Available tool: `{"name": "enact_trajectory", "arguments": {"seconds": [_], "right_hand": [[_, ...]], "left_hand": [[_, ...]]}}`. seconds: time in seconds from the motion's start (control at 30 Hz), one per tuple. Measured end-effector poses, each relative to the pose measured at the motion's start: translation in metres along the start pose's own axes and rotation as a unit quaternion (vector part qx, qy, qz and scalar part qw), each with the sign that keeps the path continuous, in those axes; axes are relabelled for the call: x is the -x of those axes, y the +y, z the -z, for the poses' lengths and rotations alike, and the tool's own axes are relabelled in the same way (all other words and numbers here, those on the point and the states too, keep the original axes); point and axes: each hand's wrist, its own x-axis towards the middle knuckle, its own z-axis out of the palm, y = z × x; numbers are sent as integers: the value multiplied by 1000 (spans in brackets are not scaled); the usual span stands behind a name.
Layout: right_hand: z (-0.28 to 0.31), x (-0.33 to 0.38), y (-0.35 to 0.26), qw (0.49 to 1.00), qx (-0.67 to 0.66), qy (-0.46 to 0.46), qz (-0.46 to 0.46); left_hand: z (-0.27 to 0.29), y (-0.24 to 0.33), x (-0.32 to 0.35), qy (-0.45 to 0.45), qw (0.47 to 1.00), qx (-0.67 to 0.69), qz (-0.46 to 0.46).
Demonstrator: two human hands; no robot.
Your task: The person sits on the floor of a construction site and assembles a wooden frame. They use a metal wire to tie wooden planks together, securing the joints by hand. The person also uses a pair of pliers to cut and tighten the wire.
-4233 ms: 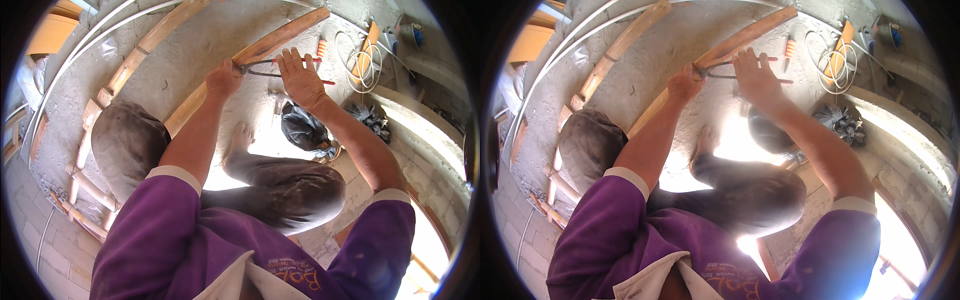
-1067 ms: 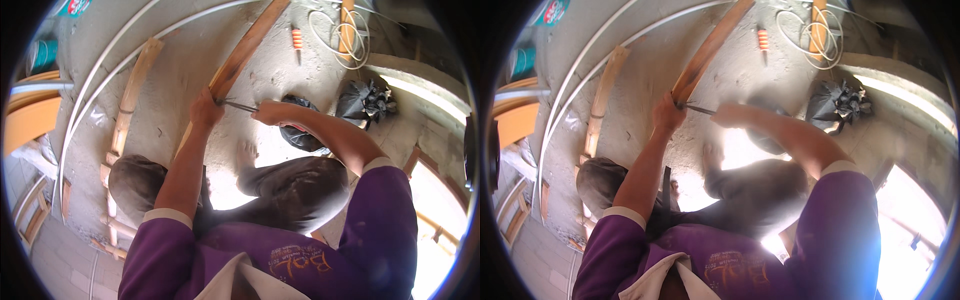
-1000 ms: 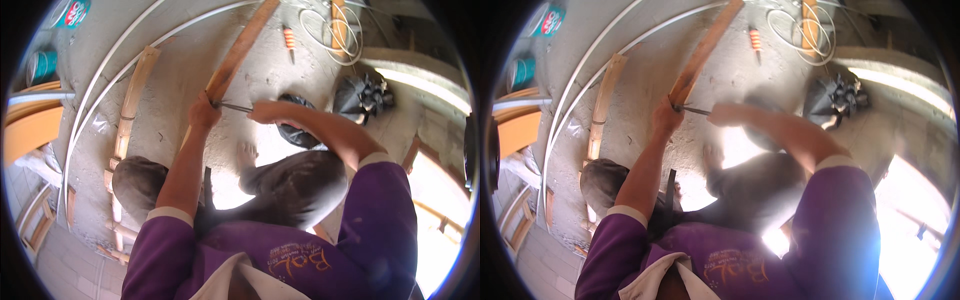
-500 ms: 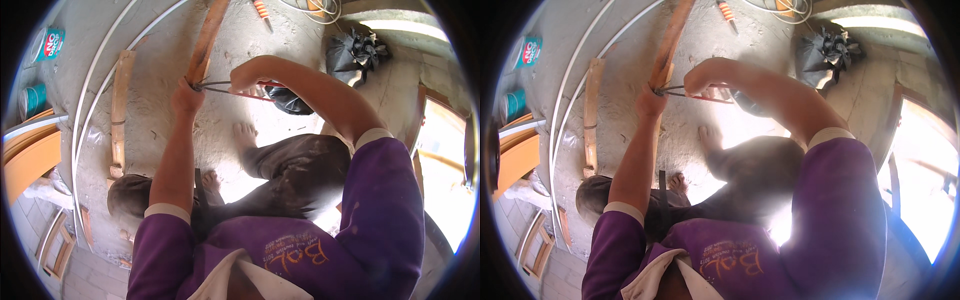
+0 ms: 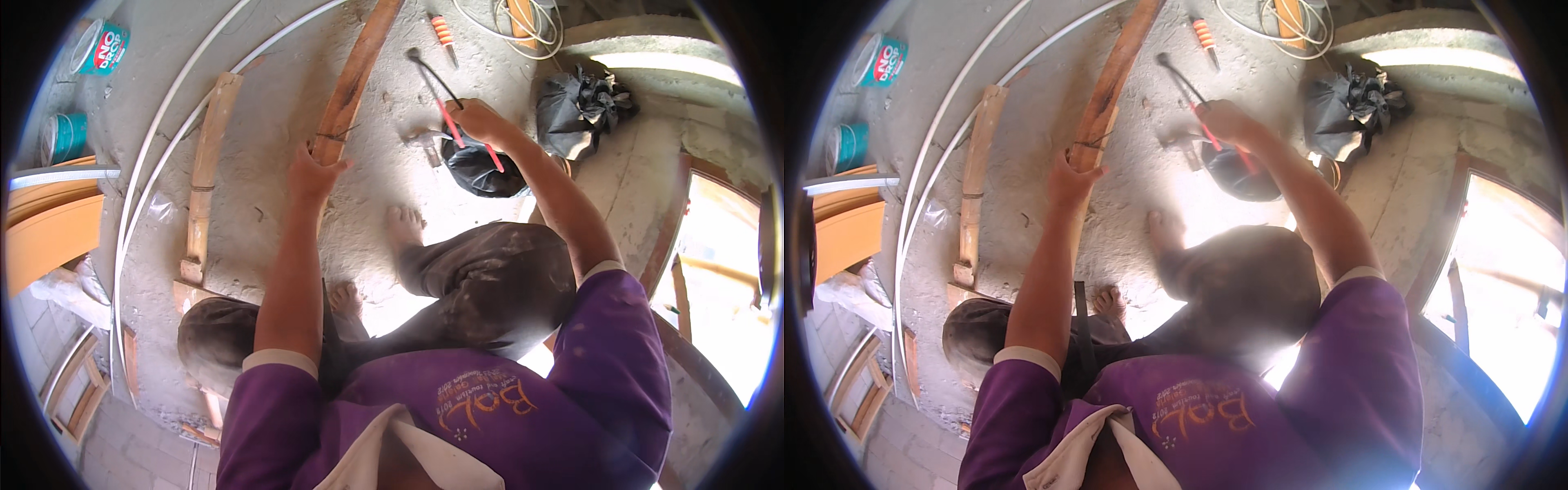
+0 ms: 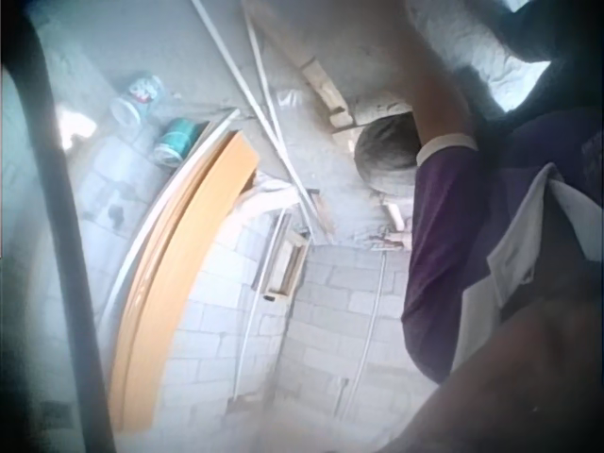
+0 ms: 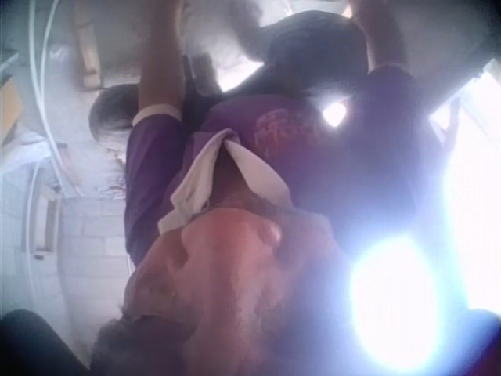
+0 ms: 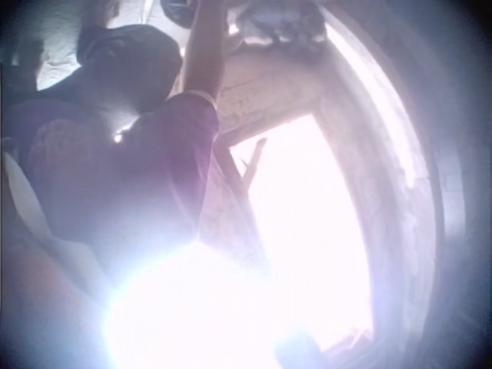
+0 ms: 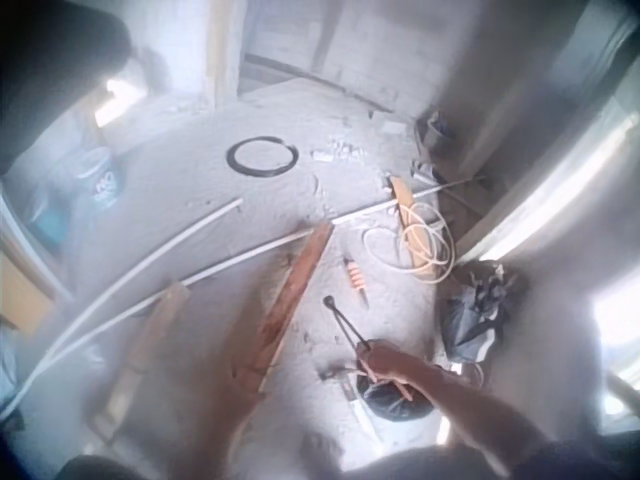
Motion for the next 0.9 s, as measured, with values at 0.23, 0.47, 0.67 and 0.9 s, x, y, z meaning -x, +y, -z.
{"name": "enact_trajectory", "arguments": {"seconds": [0.23,0.47,0.67,0.9], "right_hand": [[-31,-90,74,967,230,83,-76],[-38,-122,96,974,182,91,-98],[-46,-120,104,985,164,54,-30],[-61,-100,78,966,204,141,-74]], "left_hand": [[-4,19,5,21,995,-92,0],[3,21,-18,-73,997,-36,-1],[8,-17,-3,-60,997,55,-7],[-3,-38,30,1,997,-81,14]]}}
